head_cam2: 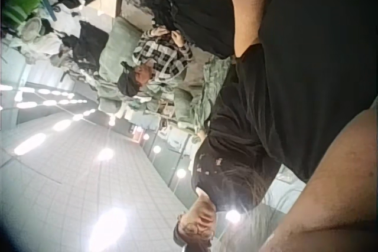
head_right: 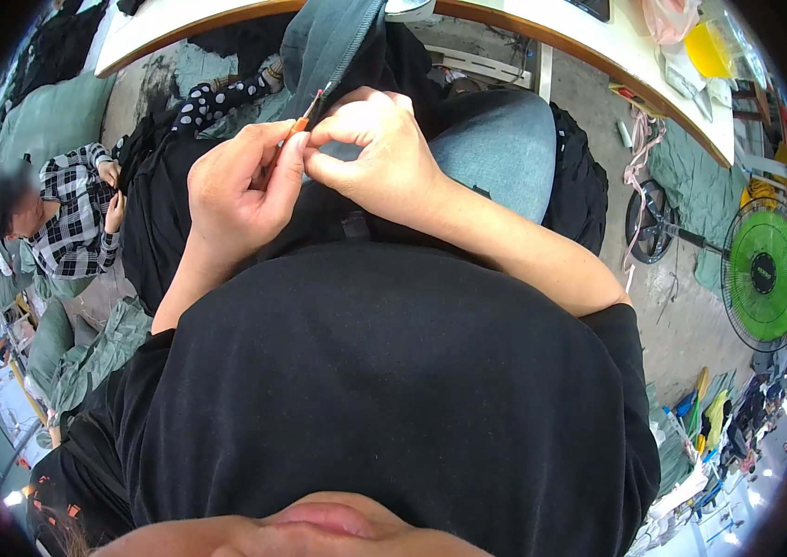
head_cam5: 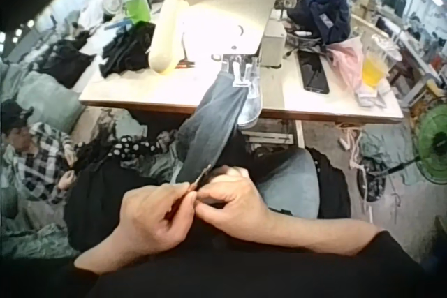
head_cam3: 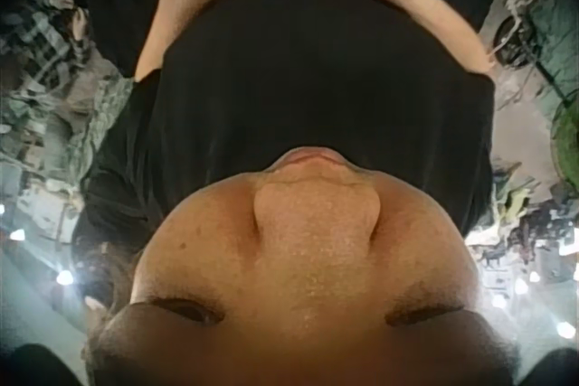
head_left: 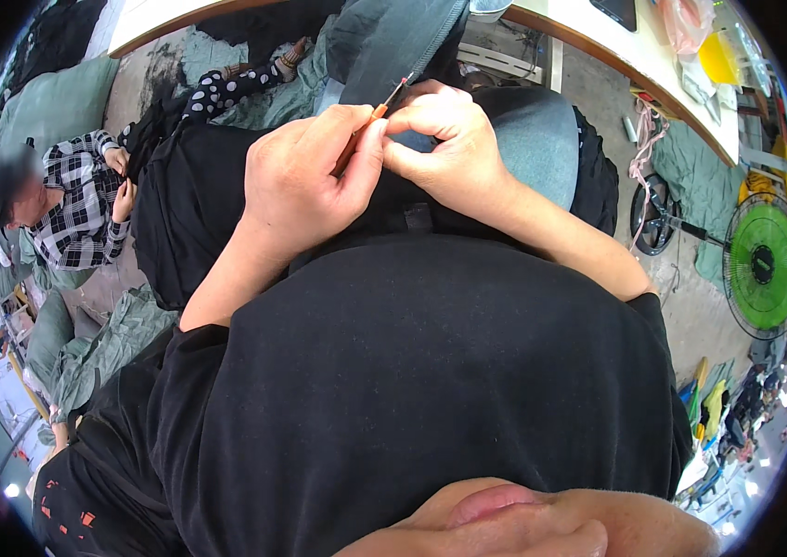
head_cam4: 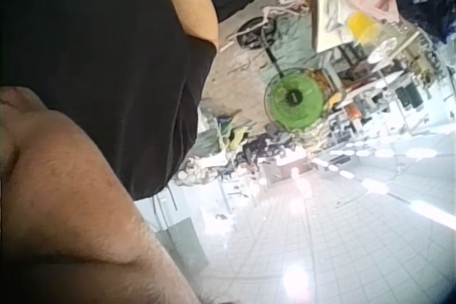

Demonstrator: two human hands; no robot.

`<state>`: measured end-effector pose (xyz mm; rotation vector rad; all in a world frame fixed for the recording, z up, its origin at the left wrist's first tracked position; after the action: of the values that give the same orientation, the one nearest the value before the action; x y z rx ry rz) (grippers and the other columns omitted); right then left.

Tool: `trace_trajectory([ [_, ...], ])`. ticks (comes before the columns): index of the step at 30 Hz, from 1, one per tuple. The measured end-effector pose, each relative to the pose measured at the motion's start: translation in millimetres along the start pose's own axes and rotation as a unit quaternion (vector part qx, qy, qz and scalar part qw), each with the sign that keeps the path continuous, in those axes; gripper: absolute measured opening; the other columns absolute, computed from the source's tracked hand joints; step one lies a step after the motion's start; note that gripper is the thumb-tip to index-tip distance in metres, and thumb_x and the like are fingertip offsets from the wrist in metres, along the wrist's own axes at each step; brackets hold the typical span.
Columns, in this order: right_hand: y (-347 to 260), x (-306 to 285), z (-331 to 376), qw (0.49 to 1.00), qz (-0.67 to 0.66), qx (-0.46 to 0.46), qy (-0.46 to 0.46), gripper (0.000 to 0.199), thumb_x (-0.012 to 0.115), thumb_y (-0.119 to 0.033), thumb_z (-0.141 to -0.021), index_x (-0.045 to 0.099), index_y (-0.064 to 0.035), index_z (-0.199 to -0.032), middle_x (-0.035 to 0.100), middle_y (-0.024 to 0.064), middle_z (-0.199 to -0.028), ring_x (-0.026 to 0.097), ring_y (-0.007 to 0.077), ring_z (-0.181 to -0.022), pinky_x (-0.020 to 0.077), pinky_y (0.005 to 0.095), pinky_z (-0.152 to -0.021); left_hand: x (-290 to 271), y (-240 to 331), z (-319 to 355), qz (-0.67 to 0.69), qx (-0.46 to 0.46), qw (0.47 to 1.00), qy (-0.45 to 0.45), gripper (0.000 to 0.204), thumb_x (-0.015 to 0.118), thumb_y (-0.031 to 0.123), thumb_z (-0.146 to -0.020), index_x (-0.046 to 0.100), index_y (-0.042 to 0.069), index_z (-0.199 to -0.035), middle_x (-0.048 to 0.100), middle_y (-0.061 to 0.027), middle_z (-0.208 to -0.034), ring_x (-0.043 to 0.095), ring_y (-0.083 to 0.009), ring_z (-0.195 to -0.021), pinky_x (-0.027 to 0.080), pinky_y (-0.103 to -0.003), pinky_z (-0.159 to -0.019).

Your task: The person unpicks stitches and pulls threads from black fabric pieces using a seam ripper and their hands.

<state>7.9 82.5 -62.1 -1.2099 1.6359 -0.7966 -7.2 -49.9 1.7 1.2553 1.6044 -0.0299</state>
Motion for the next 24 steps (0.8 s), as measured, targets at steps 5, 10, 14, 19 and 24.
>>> trace_trajectory([
  [5, -4.1, -0.3, -1.3, 0.999, 0.024, -0.025, -0.006, 0.009, 0.079, -0.018, -0.080, 0.079, -0.0091, -0.083, 0.076, 0.0032, -0.080, 0.068, 0.0213, -0.084, 0.0454, 0.0423, -0.087, 3.9, -0.5, -5.7, 0.014, -0.007, 1.000, 0.006, 0.010, 0.076, 0.007, -0.088, 0.073, 0.004, -0.097, 0.068, -0.0078, -0.069, 0.067, -0.0205, -0.056, 0.051, -0.032, -0.052],
  [10, -0.2, 1.7, -1.0, 0.999, 0.024, -0.025, -0.015, 0.009, 0.079, -0.019, -0.081, 0.078, -0.0106, -0.082, 0.074, 0.0018, -0.078, 0.067, 0.0203, -0.086, 0.0409, 0.0415, -0.088, 6.1, 1.0, -10.0, 0.022, -0.021, 1.000, 0.003, 0.010, 0.075, 0.006, -0.088, 0.073, 0.004, -0.097, 0.067, -0.0081, -0.069, 0.067, -0.0205, -0.056, 0.051, -0.032, -0.053],
  [14, -0.2, 0.3, -1.2, 1.000, 0.012, -0.022, -0.012, 0.010, 0.080, -0.020, -0.081, 0.078, -0.0110, -0.082, 0.073, 0.0012, -0.078, 0.067, 0.0202, -0.088, 0.0390, 0.0414, -0.091, 5.1, 2.7, -14.4, 0.017, -0.022, 1.000, 0.006, 0.009, 0.074, 0.005, -0.088, 0.073, 0.005, -0.097, 0.067, -0.0078, -0.068, 0.066, -0.0201, -0.056, 0.050, -0.032, -0.053],
  [19, 5.7, 2.7, 0.7, 1.000, 0.007, -0.010, -0.023, 0.009, 0.080, -0.020, -0.081, 0.077, -0.0116, -0.082, 0.074, 0.0003, -0.079, 0.066, 0.0207, -0.091, 0.0383, 0.0418, -0.091, 6.2, 3.0, -15.1, 0.010, -0.030, 0.999, -0.010, 0.009, 0.074, 0.005, -0.088, 0.074, 0.005, -0.097, 0.066, -0.0075, -0.068, 0.066, -0.0192, -0.055, 0.049, -0.031, -0.052],
  [24, 4.7, 2.6, -1.8, 0.999, 0.011, -0.010, -0.036, 0.010, 0.080, -0.021, -0.081, 0.077, -0.0114, -0.081, 0.074, -0.0001, -0.080, 0.066, 0.0205, -0.091, 0.0382, 0.0415, -0.092, 3.0, 2.9, -24.4, 0.036, -0.040, 0.998, 0.024, 0.010, 0.075, 0.005, -0.089, 0.074, 0.004, -0.098, 0.067, -0.0063, -0.068, 0.065, -0.0154, -0.054, 0.049, -0.028, -0.052],
])
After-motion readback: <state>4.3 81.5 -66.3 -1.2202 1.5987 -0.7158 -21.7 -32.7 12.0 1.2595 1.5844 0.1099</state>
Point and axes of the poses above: each hand's wrist, its own z-axis away from the middle knuckle, its own x-axis out of the palm, y = z × x, the point moved 9 cm from there along -z, towards the middle knuckle
